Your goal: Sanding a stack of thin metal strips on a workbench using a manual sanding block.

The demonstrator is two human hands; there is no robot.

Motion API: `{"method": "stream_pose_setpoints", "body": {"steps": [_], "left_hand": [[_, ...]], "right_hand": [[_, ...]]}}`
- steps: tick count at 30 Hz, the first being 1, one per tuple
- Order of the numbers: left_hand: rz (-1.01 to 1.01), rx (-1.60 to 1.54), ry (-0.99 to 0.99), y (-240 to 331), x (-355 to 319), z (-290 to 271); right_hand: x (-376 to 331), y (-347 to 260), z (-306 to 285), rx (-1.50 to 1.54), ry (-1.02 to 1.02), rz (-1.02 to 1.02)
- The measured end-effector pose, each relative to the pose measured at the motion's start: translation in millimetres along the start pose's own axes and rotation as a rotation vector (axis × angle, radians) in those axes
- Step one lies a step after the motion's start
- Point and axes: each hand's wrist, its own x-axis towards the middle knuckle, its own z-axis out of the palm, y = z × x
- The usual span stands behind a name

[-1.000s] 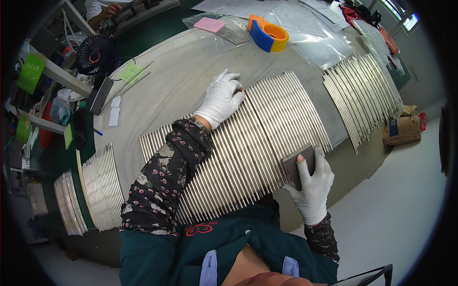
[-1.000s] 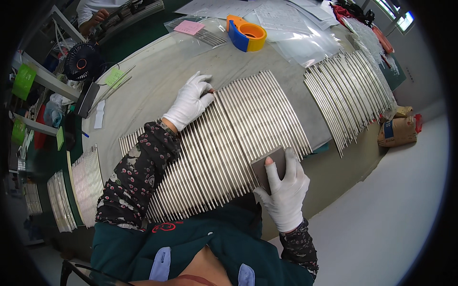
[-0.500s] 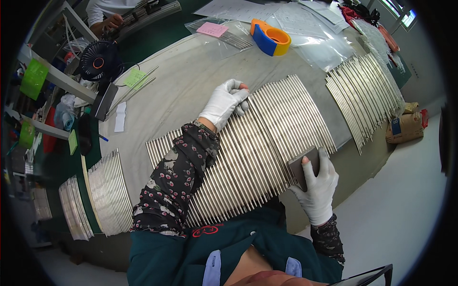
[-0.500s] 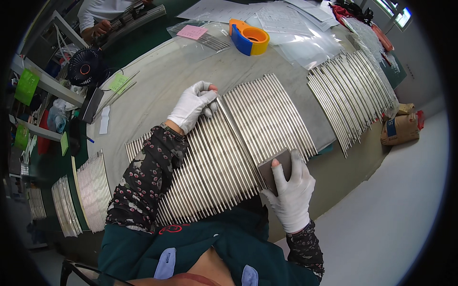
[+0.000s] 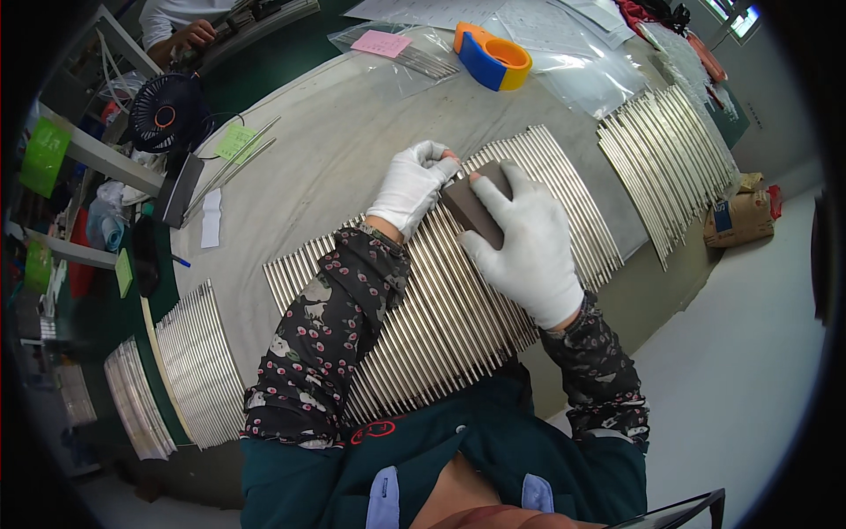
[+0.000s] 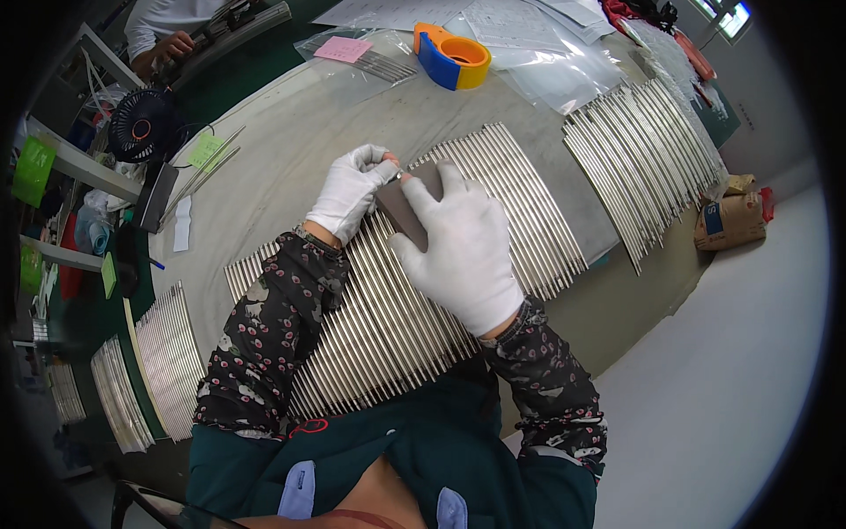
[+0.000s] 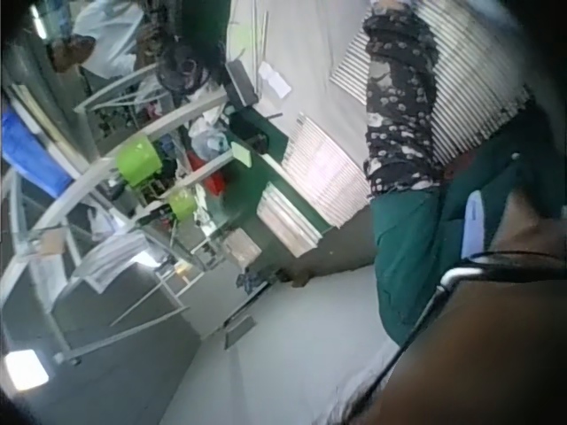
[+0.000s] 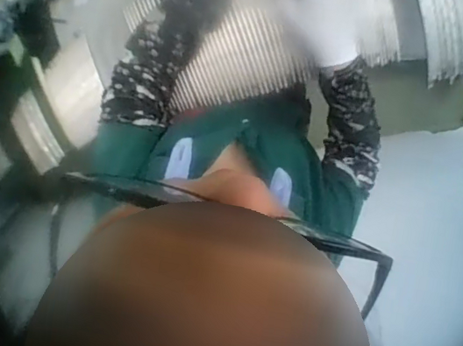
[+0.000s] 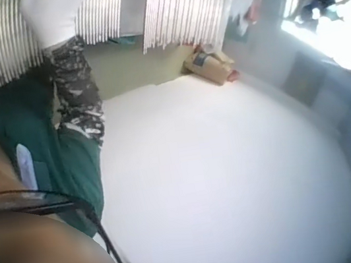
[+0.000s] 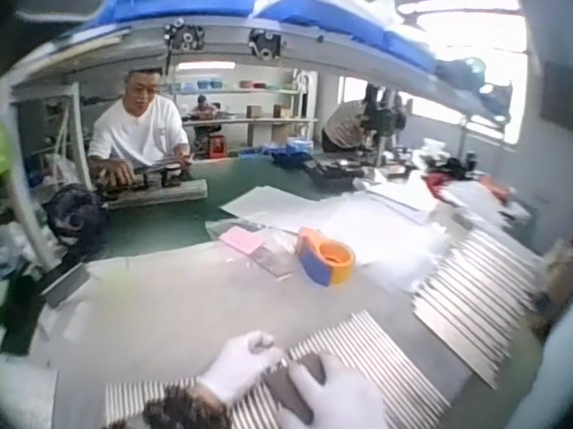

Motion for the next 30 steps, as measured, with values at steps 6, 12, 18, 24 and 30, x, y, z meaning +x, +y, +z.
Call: {"method": "stream_pose_setpoints", "body": {"steps": [6, 12, 18, 24, 30], "left_hand": [[0.052, -0.008, -0.009, -12, 12, 1], [0.077, -0.044, 0.03, -17, 5, 1], [0.025, -0.017, 0.018, -10, 4, 1], [0.049, -0.008, 0.029, -14, 6, 1], [0.1, -0.046, 0.039, -10, 7, 3]], "right_hand": [[18, 23, -1, -0.205, -0.019, 0.117], [24, 31, -2, -0.342, 0.022, 0.189], [19, 32, 5, -0.212, 0.0, 0.073], [9, 13, 16, -0.037, -0.011, -0.058], [6, 18, 6, -0.065, 0.059, -0.079]]}}
